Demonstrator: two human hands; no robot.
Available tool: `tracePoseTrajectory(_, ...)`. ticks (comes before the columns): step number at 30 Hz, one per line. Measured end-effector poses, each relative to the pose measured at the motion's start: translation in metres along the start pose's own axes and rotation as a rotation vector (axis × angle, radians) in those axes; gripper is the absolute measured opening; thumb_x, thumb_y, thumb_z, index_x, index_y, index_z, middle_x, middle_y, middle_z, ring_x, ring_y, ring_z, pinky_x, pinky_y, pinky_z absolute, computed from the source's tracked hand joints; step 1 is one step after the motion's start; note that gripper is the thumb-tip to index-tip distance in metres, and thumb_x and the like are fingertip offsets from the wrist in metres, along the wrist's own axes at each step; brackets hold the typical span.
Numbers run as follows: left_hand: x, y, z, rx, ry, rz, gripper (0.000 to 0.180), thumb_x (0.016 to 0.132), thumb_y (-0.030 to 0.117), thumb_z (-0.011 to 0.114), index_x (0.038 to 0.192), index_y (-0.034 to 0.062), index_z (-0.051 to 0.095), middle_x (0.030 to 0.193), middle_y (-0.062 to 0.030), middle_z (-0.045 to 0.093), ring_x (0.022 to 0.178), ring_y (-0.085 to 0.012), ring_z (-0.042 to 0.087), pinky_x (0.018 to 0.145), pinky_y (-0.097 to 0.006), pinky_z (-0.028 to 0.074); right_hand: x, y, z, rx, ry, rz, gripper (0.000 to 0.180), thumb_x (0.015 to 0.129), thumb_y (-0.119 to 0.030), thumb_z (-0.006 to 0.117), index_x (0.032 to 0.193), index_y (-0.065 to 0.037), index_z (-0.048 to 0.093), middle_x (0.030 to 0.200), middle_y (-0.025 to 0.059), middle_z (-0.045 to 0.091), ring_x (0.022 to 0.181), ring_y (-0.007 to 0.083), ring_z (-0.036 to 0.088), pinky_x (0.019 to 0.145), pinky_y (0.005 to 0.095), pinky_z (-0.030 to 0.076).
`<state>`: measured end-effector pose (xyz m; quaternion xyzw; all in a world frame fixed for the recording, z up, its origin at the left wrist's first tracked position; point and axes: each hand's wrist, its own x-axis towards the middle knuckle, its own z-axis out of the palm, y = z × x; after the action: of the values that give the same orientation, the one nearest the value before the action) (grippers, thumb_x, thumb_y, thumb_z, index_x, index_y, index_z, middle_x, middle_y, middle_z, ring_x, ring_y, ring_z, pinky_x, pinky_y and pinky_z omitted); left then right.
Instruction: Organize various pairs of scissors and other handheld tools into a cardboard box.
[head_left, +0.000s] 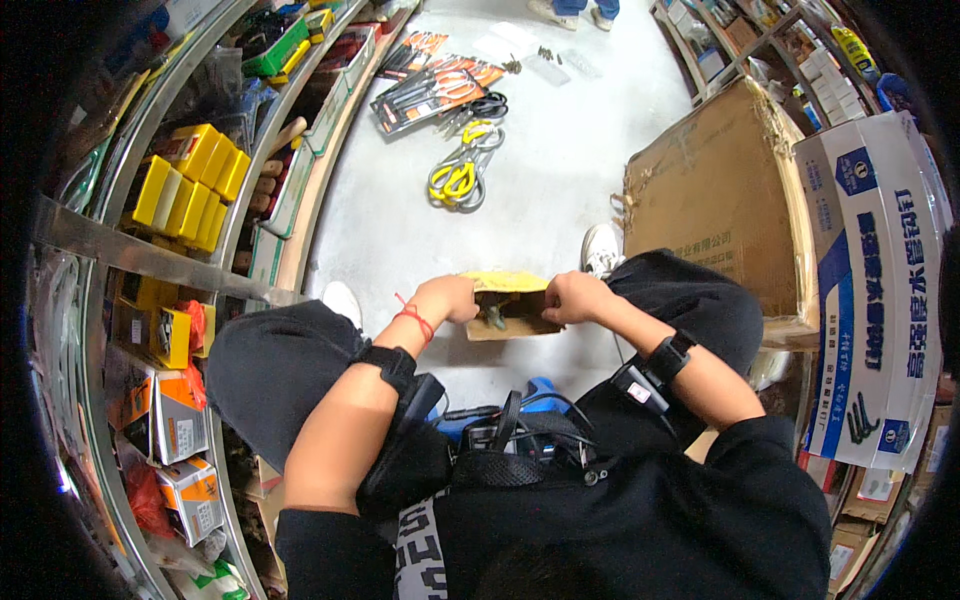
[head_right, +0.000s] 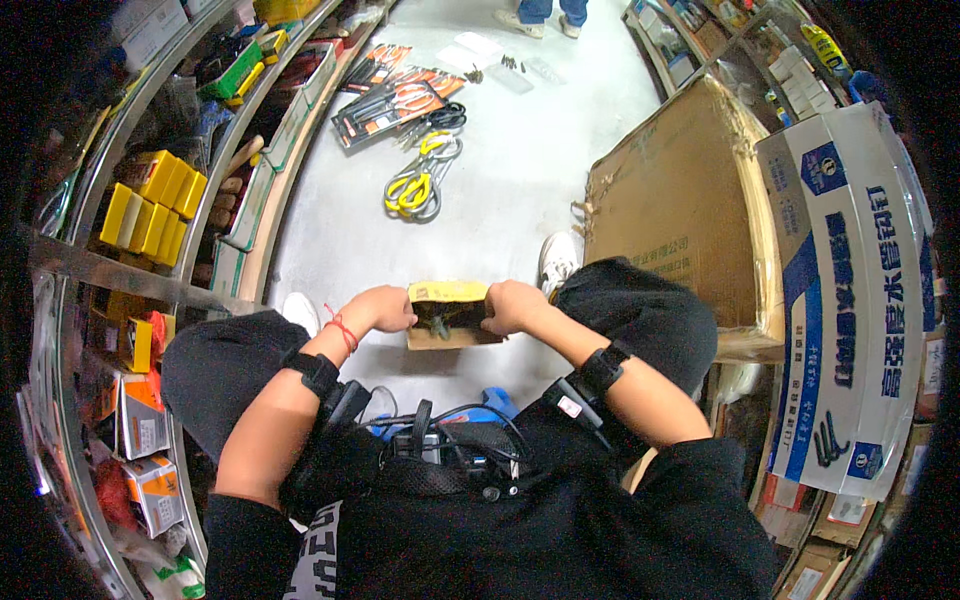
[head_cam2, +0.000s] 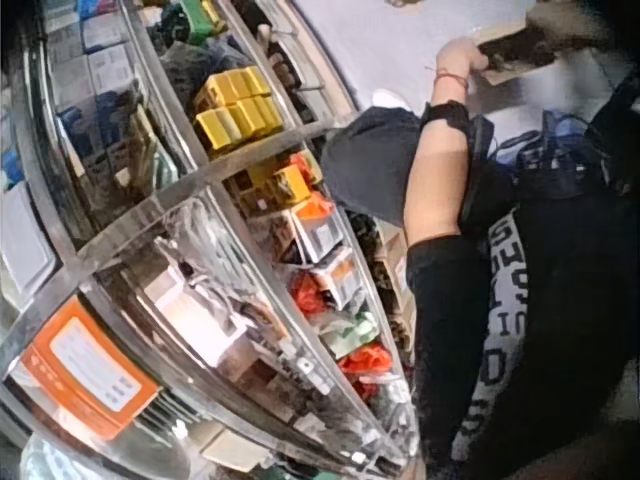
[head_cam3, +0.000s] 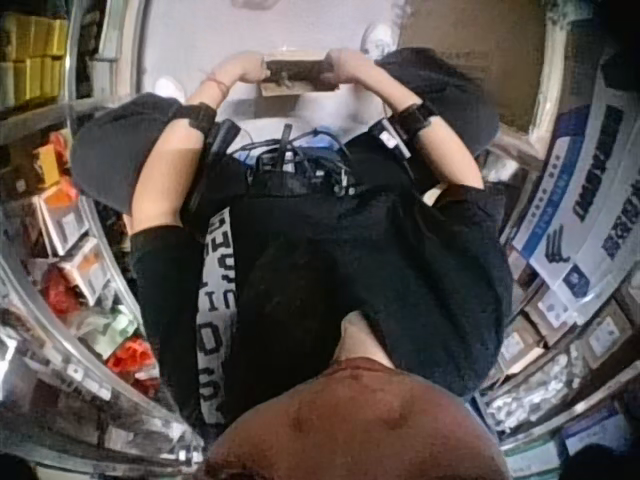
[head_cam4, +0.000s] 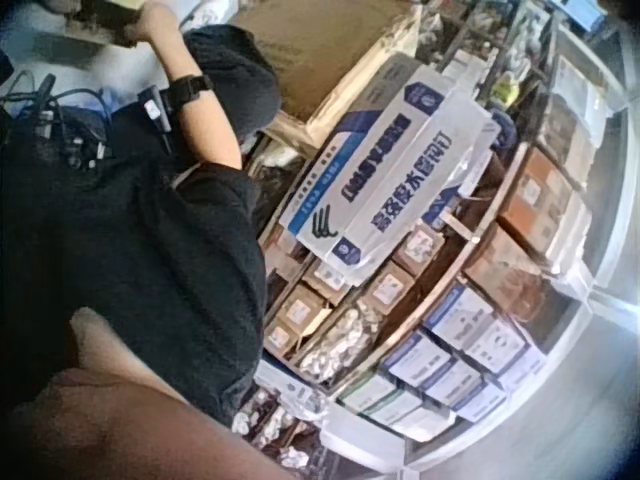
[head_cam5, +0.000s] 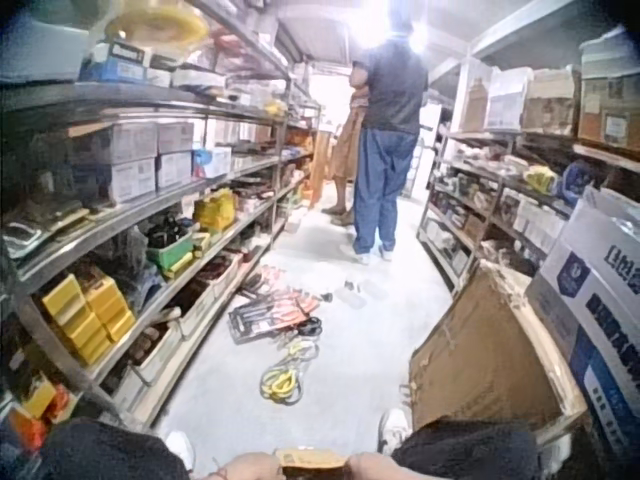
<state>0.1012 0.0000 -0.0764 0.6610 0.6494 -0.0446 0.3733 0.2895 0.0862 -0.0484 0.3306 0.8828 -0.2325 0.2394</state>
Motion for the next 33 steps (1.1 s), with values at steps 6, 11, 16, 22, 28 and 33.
tracePoseTrajectory(6, 0.003, -0.004, 0.006, -0.024, -0.005, -0.018, 0.023, 0.066, 0.027, 0.052, 0.068, 0.0048, 0.060, 0.068, -0.0162, 0.056, 0.063, -0.0286, 0.053, 0.061, -0.035, 0.042, 0.003, 0.006, -0.006, 0.075, -0.105, -0.040, 0.032, 0.061, -0.038, 0.057, 0.058, -0.006, 0.060, 0.056, 0.0053, 0.057, 0.055, 0.0191, 0.056, 0.054, 0.0282, 0.044)
tracePoseTrajectory(11, 0.003, -0.002, 0.000, 0.002, 0.054, -0.073, 0.018, 0.064, 0.024, 0.053, 0.069, 0.0095, 0.062, 0.069, -0.0142, 0.056, 0.063, -0.0268, 0.054, 0.061, -0.034, 0.042, 0.000, 0.005, -0.002, -0.111, -0.095, 0.249, 0.048, 0.061, -0.053, 0.052, 0.058, -0.005, 0.059, 0.056, 0.0053, 0.057, 0.059, 0.0173, 0.057, 0.055, 0.0285, 0.045)
tracePoseTrajectory(16, 0.009, -0.008, 0.009, -0.023, 0.053, -0.067, 0.019, 0.060, 0.021, 0.056, 0.076, 0.0114, 0.062, 0.075, -0.0114, 0.057, 0.069, -0.0250, 0.054, 0.064, -0.032, 0.043, 0.021, 0.025, 0.020, 0.196, -0.089, 0.219, 0.041, 0.068, -0.040, 0.046, 0.060, -0.001, 0.057, 0.057, 0.0085, 0.056, 0.058, 0.0213, 0.056, 0.057, 0.0310, 0.044)
tracePoseTrajectory(22, 0.002, -0.014, 0.013, -0.010, 0.161, -0.097, 0.030, 0.058, 0.014, 0.051, 0.087, 0.0073, 0.055, 0.081, -0.0131, 0.056, 0.074, -0.0276, 0.054, 0.067, -0.034, 0.042, 0.029, 0.016, 0.024, 0.095, 0.082, 0.103, 0.030, 0.066, -0.026, 0.043, 0.065, 0.001, 0.056, 0.060, 0.0156, 0.055, 0.061, 0.0280, 0.055, 0.061, 0.0356, 0.043)
tracePoseTrajectory(28, -0.008, -0.017, -0.004, -0.003, 0.224, -0.137, 0.034, 0.059, 0.014, 0.051, 0.092, 0.0083, 0.053, 0.080, -0.0147, 0.056, 0.075, -0.0285, 0.053, 0.067, -0.035, 0.043, 0.051, 0.003, 0.017, 0.082, 0.280, 0.045, 0.032, 0.069, -0.027, 0.045, 0.065, 0.003, 0.055, 0.067, 0.0218, 0.054, 0.066, 0.0343, 0.053, 0.063, 0.0398, 0.042)
tracePoseTrajectory(33, -0.026, -0.030, -0.014, 0.054, 0.355, -0.297, 0.035, 0.061, 0.012, 0.049, 0.096, 0.0115, 0.051, 0.078, -0.0155, 0.056, 0.074, -0.0292, 0.054, 0.065, -0.037, 0.043, 0.075, -0.022, 0.008, 0.109, 0.348, 0.022, 0.029, 0.069, -0.026, 0.045, 0.067, 0.002, 0.054, 0.064, 0.0208, 0.053, 0.063, 0.0343, 0.053, 0.060, 0.0403, 0.043)
